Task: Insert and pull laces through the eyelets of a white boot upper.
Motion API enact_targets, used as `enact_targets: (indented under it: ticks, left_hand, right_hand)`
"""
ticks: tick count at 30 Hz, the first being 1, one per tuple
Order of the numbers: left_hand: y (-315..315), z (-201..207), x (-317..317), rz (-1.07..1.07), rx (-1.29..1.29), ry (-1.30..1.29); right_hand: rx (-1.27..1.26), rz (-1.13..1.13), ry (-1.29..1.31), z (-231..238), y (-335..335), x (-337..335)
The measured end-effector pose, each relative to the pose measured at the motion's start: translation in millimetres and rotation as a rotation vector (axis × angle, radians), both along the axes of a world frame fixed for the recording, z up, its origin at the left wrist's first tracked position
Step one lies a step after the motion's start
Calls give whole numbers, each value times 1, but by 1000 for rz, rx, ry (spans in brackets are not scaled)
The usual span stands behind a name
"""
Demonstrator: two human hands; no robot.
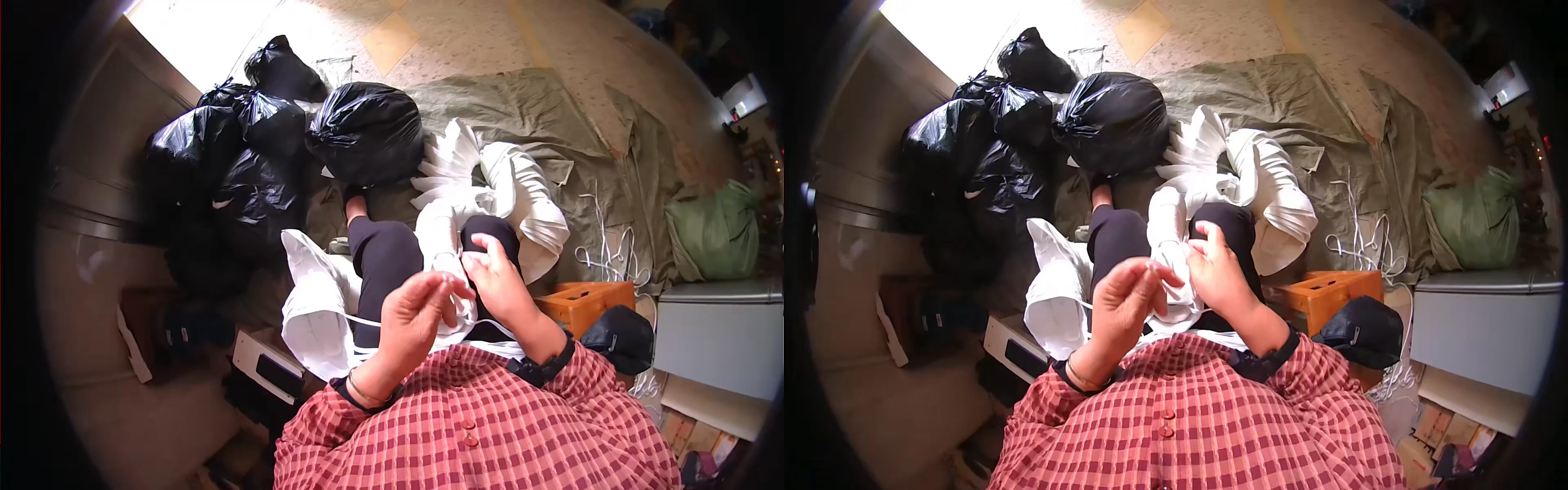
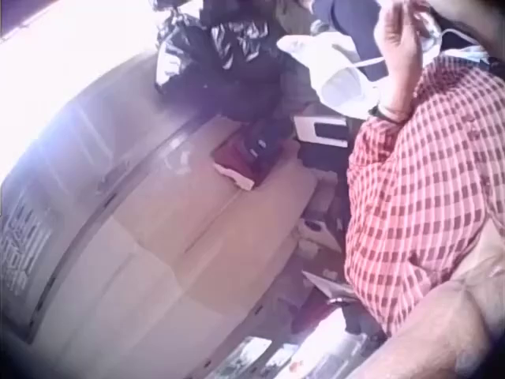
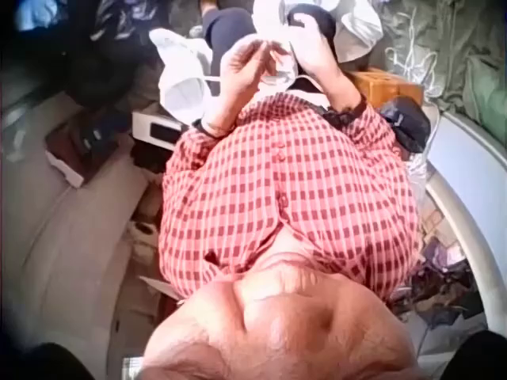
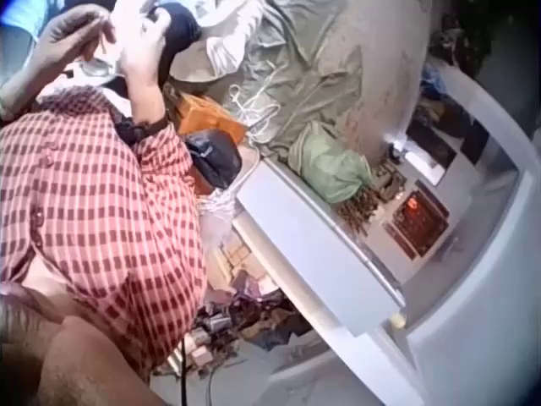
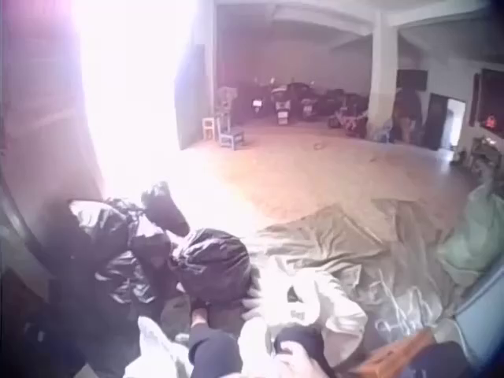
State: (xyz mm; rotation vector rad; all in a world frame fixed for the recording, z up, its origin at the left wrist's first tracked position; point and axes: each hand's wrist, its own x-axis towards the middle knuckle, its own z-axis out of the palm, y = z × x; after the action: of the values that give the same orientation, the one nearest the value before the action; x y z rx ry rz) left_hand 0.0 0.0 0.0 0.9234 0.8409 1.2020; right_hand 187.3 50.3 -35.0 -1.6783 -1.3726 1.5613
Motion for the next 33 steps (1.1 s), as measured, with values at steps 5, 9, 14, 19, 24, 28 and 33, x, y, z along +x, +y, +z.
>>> enact_targets:
  ticks: [5, 9, 14, 19, 24, 28, 33]
  left_hand:
    - [-14, -6, -10, -99, 73, 129]
    - [-23, -11, -35, -146, 268, 485]
    - [-16, -6, -33, -191, 385, 552]
    - [-22, -10, -36, -194, 414, 641]
    - [-17, -18, -37, -467, 332, 828]
    - [-14, -6, -22, -584, 362, 822]
    - [-13, -9, -32, -724, 589, 1227]
  right_hand:
    - [-163, -309, 419, -3, 21, -20]
    - [245, -260, -307, -53, 49, -59]
    - [167, -525, -352, -114, 114, -82]
    - [24, -683, 112, -154, 193, -52]
    - [716, -264, 418, -44, 206, -119]
    - [694, 1064, 383, 71, 61, -169]
    - [444, 645, 108, 77, 27, -46]
